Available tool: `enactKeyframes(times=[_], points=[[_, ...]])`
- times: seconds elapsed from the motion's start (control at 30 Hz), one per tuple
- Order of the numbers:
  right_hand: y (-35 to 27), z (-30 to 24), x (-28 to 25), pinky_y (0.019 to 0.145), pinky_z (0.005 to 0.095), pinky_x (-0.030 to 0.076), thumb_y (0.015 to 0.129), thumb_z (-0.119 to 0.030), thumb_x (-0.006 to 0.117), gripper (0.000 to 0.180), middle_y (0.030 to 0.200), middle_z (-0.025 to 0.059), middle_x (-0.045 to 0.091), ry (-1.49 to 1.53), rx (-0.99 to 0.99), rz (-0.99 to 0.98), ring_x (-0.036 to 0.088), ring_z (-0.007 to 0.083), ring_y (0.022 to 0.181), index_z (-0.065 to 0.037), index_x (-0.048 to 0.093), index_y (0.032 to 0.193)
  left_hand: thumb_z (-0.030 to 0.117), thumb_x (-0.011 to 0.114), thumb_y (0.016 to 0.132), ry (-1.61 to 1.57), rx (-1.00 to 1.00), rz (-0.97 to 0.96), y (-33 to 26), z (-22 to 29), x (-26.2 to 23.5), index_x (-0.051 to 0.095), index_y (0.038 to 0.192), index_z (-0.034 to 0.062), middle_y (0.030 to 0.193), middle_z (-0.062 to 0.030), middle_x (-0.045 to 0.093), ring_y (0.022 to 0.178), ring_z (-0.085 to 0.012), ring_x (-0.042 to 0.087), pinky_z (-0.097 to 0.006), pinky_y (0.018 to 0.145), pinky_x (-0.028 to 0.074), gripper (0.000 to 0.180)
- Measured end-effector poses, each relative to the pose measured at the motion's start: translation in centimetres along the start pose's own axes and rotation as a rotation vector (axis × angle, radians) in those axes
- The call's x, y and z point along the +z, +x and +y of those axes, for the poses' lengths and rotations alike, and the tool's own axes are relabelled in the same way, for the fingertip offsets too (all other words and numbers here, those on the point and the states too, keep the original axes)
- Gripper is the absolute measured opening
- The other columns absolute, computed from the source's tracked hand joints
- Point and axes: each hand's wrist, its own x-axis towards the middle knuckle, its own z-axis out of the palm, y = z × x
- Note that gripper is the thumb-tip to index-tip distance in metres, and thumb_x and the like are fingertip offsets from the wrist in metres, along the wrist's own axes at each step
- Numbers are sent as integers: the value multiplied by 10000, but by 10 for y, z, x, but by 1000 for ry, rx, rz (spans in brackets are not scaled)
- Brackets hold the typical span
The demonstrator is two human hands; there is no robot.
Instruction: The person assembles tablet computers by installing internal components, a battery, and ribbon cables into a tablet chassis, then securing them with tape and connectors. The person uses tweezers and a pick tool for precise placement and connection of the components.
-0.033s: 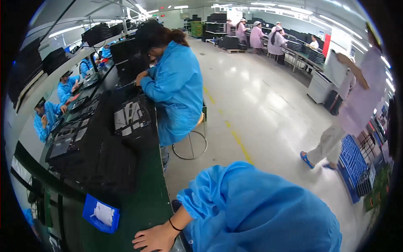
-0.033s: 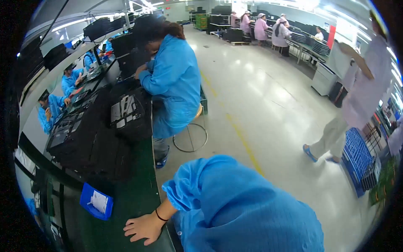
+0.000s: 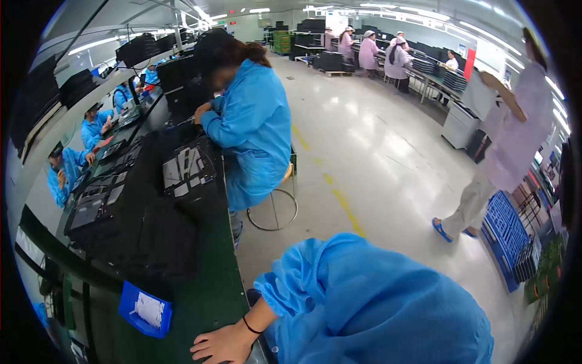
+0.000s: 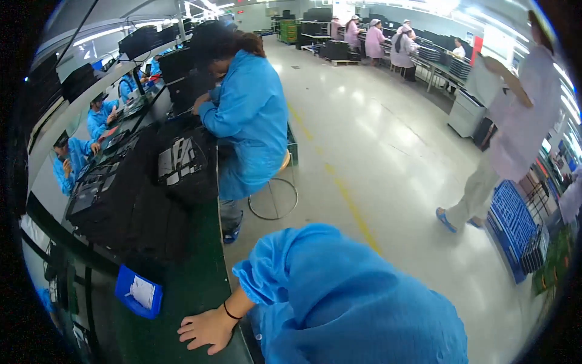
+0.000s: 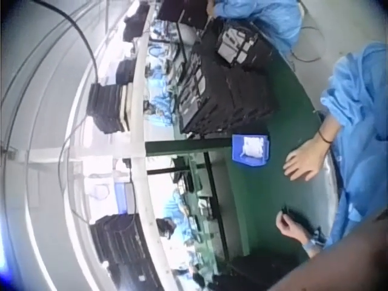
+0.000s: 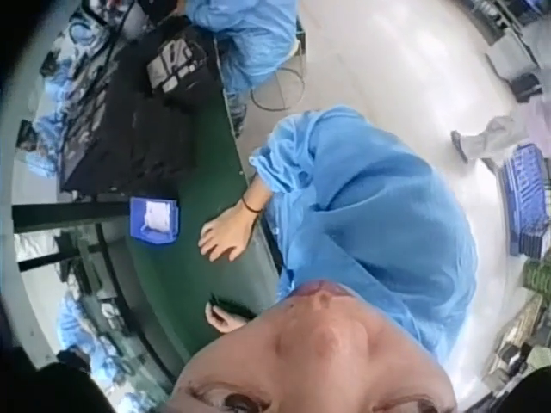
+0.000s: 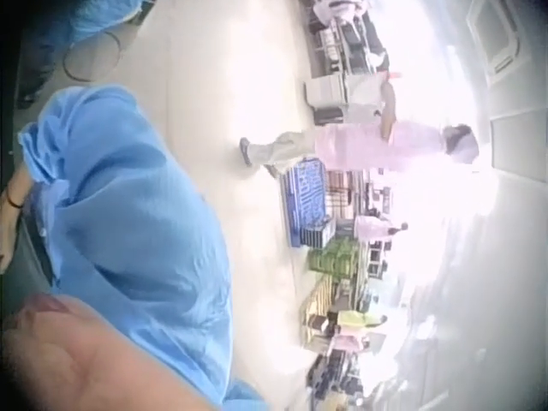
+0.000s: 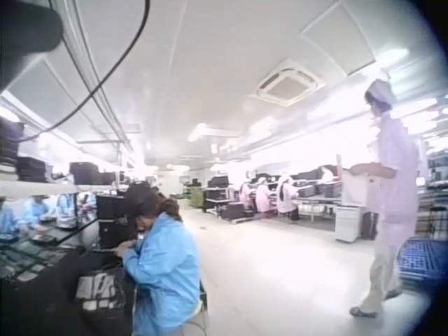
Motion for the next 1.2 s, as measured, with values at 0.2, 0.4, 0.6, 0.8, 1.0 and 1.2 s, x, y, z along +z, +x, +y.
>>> enactKeyframes(times=[0.2,0.4,0.6,0.8,1.0,1.2], points=[[4,-4,-2,1019,525,313,779,-365,631,499,1206,249,522,-50,-19,64,460,394,1188,-4,600,1123,98,570,929,26,29,-2,3,-18,-13,633,1074,1,1080,-129,630,969,-225,569,-323,897,451,185],[52,-94,13,633,445,364,832,-272,625,224,750,148,587,277,-186,263,509,291,677,-75,647,728,55,565,916,-46,15,-10,-10,9,0,626,1048,-27,1018,-132,629,902,-224,576,-320,848,467,167],[52,-117,22,481,407,369,858,-236,620,308,580,110,588,456,-223,259,500,263,483,-104,651,582,65,557,918,-159,7,-60,-21,-16,-3,616,995,-5,979,-117,625,882,-231,578,-325,839,460,119],[59,-133,18,513,414,380,846,-233,619,277,607,114,591,374,-214,197,513,271,524,-97,646,606,102,563,930,-151,39,-89,-30,-10,-13,625,1029,14,1023,-112,629,918,-225,574,-325,860,452,146],[49,-137,8,545,420,391,834,-231,618,248,635,119,594,302,-177,129,525,279,565,-89,641,631,138,569,942,-147,43,-130,-32,-7,-9,635,1064,34,1068,-107,633,953,-219,569,-324,880,444,173],[45,-132,6,577,427,402,821,-229,616,222,662,123,598,280,-143,94,538,287,606,-82,636,655,174,575,955,-87,23,-165,-31,-6,-14,645,1099,53,1112,-102,637,989,-213,565,-324,901,436,201]])
